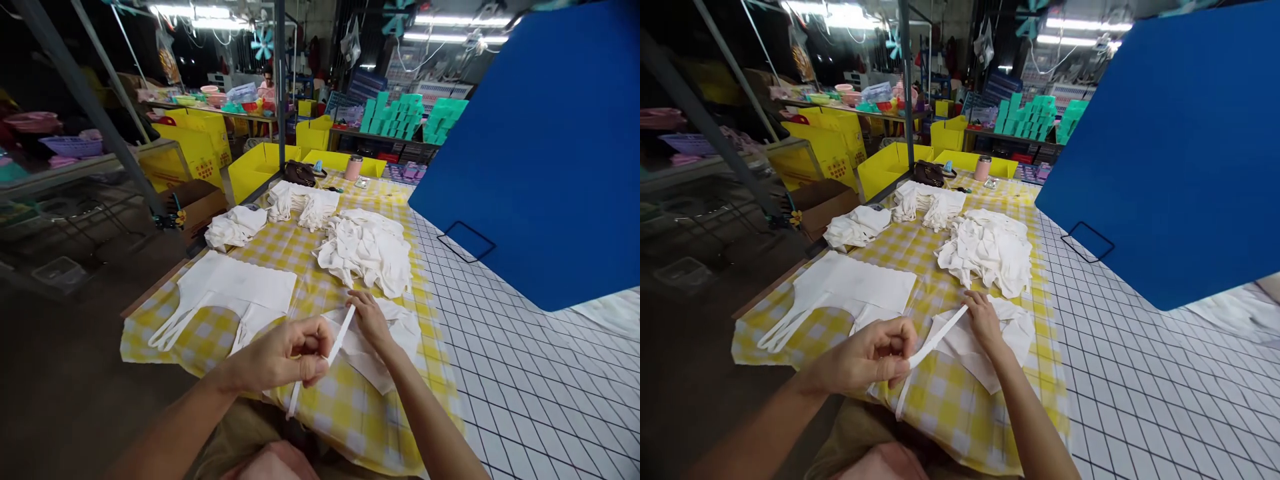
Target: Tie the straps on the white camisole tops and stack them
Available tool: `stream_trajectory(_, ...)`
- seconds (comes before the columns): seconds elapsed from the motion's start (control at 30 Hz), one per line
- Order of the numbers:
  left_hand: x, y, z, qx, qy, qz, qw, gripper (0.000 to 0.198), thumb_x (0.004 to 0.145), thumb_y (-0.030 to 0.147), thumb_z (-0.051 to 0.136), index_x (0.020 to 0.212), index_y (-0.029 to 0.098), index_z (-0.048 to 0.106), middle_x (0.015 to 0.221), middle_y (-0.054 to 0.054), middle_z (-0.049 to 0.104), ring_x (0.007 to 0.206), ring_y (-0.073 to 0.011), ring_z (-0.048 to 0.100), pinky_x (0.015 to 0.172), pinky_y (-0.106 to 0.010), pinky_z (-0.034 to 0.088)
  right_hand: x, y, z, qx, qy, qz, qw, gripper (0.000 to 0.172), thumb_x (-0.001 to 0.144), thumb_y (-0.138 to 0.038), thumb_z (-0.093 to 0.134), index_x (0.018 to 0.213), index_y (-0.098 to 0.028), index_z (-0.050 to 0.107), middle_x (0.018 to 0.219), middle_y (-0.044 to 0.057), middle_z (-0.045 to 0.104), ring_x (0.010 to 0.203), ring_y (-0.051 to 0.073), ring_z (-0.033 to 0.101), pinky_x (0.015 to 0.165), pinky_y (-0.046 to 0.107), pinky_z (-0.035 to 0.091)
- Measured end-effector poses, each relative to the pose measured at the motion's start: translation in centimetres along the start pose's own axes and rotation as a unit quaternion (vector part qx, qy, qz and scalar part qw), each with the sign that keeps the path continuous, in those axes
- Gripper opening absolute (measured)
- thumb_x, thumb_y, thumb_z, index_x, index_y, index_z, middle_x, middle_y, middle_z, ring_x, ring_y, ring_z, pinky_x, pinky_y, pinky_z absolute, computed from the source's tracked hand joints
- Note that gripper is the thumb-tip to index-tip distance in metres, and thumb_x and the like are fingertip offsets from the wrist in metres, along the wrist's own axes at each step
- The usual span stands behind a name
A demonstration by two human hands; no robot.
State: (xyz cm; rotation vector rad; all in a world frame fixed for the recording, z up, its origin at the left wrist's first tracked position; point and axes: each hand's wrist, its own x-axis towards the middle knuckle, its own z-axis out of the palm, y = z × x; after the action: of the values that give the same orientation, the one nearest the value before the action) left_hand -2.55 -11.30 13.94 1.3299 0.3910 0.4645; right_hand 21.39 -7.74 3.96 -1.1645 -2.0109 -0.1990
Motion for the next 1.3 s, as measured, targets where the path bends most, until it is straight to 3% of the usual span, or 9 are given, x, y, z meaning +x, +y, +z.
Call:
stream_trajectory(0.13, -2.0, 0.7, -1.2, -0.017, 0.061, 0.027, 0.998, 0.020, 0.080, 0.028, 0.058, 0.077, 0.016, 0.043, 0.058, 0.004, 0.049, 0.051, -0.0055, 0.044, 0.051, -0.016, 0.034, 1.7, -0.1, -3.1, 0.002, 0.099, 0.041, 0.994, 0.022, 0.084, -0.008, 0.039, 0.071, -0.021, 0.052, 0.076, 0.003, 0.062, 0.074, 0.018, 0.055, 0.064, 0.031, 0.044)
stream_trajectory(0.37, -2.8, -0.2, -3.3, -0.018, 0.139, 0.066, 0.988, 0.018, 0.080, 0.027, 0.057, 0.078, 0.016, 0.043, 0.057, 0.005, 0.049, 0.049, -0.0056, 0.046, 0.049, -0.017, 0.034, 0.7, -7.5, -10.4, 0.046, 0.290, 0.114, 0.949, 0.025, 0.086, -0.016, 0.042, 0.064, -0.019, 0.051, 0.062, 0.001, 0.053, 0.068, 0.019, 0.056, 0.068, 0.039, 0.042)
stream_trajectory(0.43, -2.4, -0.8, -3.8, -0.011, 0.151, 0.060, 0.987, 0.017, 0.080, 0.027, 0.057, 0.078, 0.016, 0.043, 0.057, 0.005, 0.048, 0.048, -0.0059, 0.046, 0.049, -0.018, 0.035, -1.1, -9.2, -11.2, 0.051, 0.249, 0.107, 0.961, 0.023, 0.086, -0.017, 0.042, 0.065, -0.019, 0.051, 0.061, 0.001, 0.051, 0.067, 0.019, 0.055, 0.064, 0.037, 0.042)
stream_trajectory(0.57, -1.4, -1.9, -5.1, 0.019, 0.174, 0.040, 0.984, 0.016, 0.079, 0.027, 0.054, 0.080, 0.017, 0.041, 0.055, 0.006, 0.047, 0.049, -0.0070, 0.045, 0.051, -0.020, 0.034, -4.3, -10.1, -10.5, 0.075, -0.021, 0.140, 0.987, 0.016, 0.085, -0.019, 0.046, 0.070, -0.019, 0.051, 0.061, 0.001, 0.053, 0.060, 0.016, 0.051, 0.059, 0.031, 0.039)
stream_trajectory(0.77, -1.2, -2.4, -6.6, 0.084, 0.111, -0.028, 0.990, 0.014, 0.079, 0.026, 0.050, 0.085, 0.017, 0.041, 0.059, 0.006, 0.044, 0.054, -0.0077, 0.042, 0.056, -0.021, 0.034, -6.8, -9.1, -8.0, 0.197, -0.308, 0.303, 0.880, 0.034, 0.088, -0.042, 0.042, 0.065, -0.019, 0.052, 0.058, 0.000, 0.053, 0.056, 0.014, 0.049, 0.051, 0.025, 0.038)
stream_trajectory(0.93, -1.0, -2.3, -6.2, 0.089, 0.022, -0.043, 0.995, 0.012, 0.079, 0.024, 0.051, 0.085, 0.016, 0.044, 0.069, 0.004, 0.044, 0.056, -0.0069, 0.044, 0.058, -0.022, 0.036, -6.2, -9.3, -5.7, 0.247, -0.245, 0.337, 0.875, 0.031, 0.089, -0.043, 0.041, 0.097, -0.019, 0.058, 0.095, 0.007, 0.061, 0.085, 0.019, 0.058, 0.068, 0.028, 0.046)
stream_trajectory(1.07, 0.0, -2.2, -5.2, 0.057, -0.039, -0.036, 0.997, 0.013, 0.078, 0.025, 0.052, 0.084, 0.016, 0.044, 0.067, 0.003, 0.046, 0.057, -0.0080, 0.046, 0.056, -0.021, 0.037, -3.7, -10.4, -2.7, 0.330, -0.204, 0.284, 0.877, 0.040, 0.089, -0.040, 0.043, 0.124, -0.023, 0.046, 0.128, 0.009, 0.049, 0.120, 0.022, 0.042, 0.098, 0.037, 0.035)
stream_trajectory(1.2, 0.4, -2.2, -5.0, 0.052, -0.039, -0.030, 0.997, 0.015, 0.077, 0.025, 0.053, 0.084, 0.016, 0.043, 0.064, 0.003, 0.047, 0.055, -0.0081, 0.045, 0.054, -0.021, 0.036, -2.1, -11.4, -0.8, 0.445, -0.235, 0.330, 0.799, 0.031, 0.089, -0.043, 0.041, 0.094, -0.019, 0.059, 0.089, 0.004, 0.061, 0.087, 0.018, 0.055, 0.080, 0.032, 0.044)
stream_trajectory(1.3, -0.2, -2.2, -5.5, 0.073, 0.012, -0.035, 0.997, 0.013, 0.077, 0.023, 0.053, 0.084, 0.016, 0.044, 0.065, 0.004, 0.045, 0.055, -0.0067, 0.044, 0.054, -0.020, 0.035, -2.2, -11.5, -0.9, 0.461, -0.203, 0.398, 0.767, 0.035, 0.087, -0.047, 0.043, 0.073, -0.017, 0.056, 0.060, -0.002, 0.046, 0.059, 0.011, 0.044, 0.058, 0.024, 0.038)
